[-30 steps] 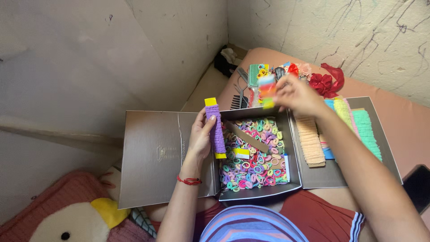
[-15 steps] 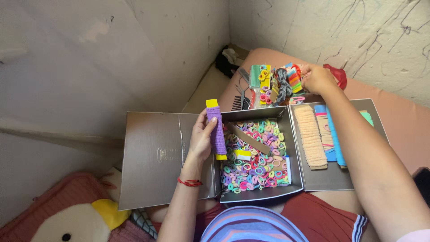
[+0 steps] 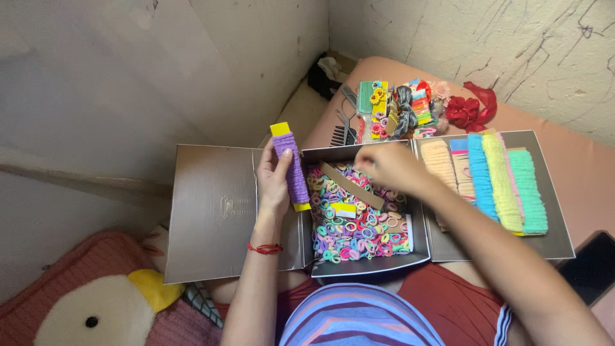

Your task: The person sorts hair accessories from a box, placing combs, hair ties, scrunchies, and hair rollers onto the bed beside the box. They handle items one at a time, occasionally wrapping small rubber bands around a purple hair roller before setting it aside.

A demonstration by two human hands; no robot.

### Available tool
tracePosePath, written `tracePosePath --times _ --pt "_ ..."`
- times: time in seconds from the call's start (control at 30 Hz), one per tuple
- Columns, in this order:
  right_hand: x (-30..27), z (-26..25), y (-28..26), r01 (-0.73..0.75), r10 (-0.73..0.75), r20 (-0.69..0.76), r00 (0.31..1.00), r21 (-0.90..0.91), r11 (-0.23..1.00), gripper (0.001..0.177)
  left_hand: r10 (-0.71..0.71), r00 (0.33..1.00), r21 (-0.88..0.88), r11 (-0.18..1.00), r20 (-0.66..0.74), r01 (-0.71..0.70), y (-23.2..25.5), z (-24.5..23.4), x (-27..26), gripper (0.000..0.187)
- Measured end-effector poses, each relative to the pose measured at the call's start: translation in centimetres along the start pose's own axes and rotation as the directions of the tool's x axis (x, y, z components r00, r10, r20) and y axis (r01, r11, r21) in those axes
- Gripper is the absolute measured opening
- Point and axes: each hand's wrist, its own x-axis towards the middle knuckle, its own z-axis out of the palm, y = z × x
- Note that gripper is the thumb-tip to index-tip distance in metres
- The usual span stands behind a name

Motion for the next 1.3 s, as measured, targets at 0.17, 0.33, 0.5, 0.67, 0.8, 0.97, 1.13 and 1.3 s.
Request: tracePosePath --times 0.17,0.33,0.5,0.67,0.8,0.97,1.13,1.3 --pt "-1.6 5.6 -3.2 0.177 -0.161 0.136 0.977 -0.111 0.978 0.025 -0.007 1.000 0.012 1.000 0.016 0.007 0.1 0.0 -0.3 0.045" --pt "-3.2 7.8 -3.6 0.220 -0.124 0.258 0.958 -0.384 0.897 0.028 -0.011 0.999 -0.023 1.000 0.030 0.011 0.0 0.0 -0.3 0.046" --pt "-2.7 5.0 -2.6 0.070 0.018 0.413 0.910 -0.197 0.978 0.022 -0.050 0.999 0.017 0.999 0.001 0.050 0.1 -0.2 -0.4 0.046" --pt "-2.3 2.5 -1.2 0.279 -0.289 -0.037 0.957 -0.171 0.945 0.031 -0.030 0.999 -0.017 0.999 0.038 0.031 -0.1 0.1 -0.2 0.048" --pt "-1.9 3.2 -1.6 -0.108 0.178 0.303 0.936 -0.232 0.967 0.029 -0.058 0.998 -0.006 0.998 0.037 0.058 0.0 0.0 -0.2 0.049" --pt "-0.3 2.0 -0.6 -0.050 0.085 0.166 0.982 -0.204 0.978 0.024 -0.082 0.995 -0.011 0.997 0.049 0.082 -0.1 -0.1 -0.2 0.049" --pt "1.3 1.6 1.2 0.029 0.007 0.131 0.991 -0.274 0.961 0.022 -0.076 0.996 0.000 0.997 0.050 0.076 0.0 0.1 0.0 0.049" --pt "1.0 2.9 2.1 0.070 -0.059 0.039 0.997 -0.449 0.891 0.017 -0.088 0.994 0.006 0.996 0.059 0.088 0.0 0.0 -0.2 0.049"
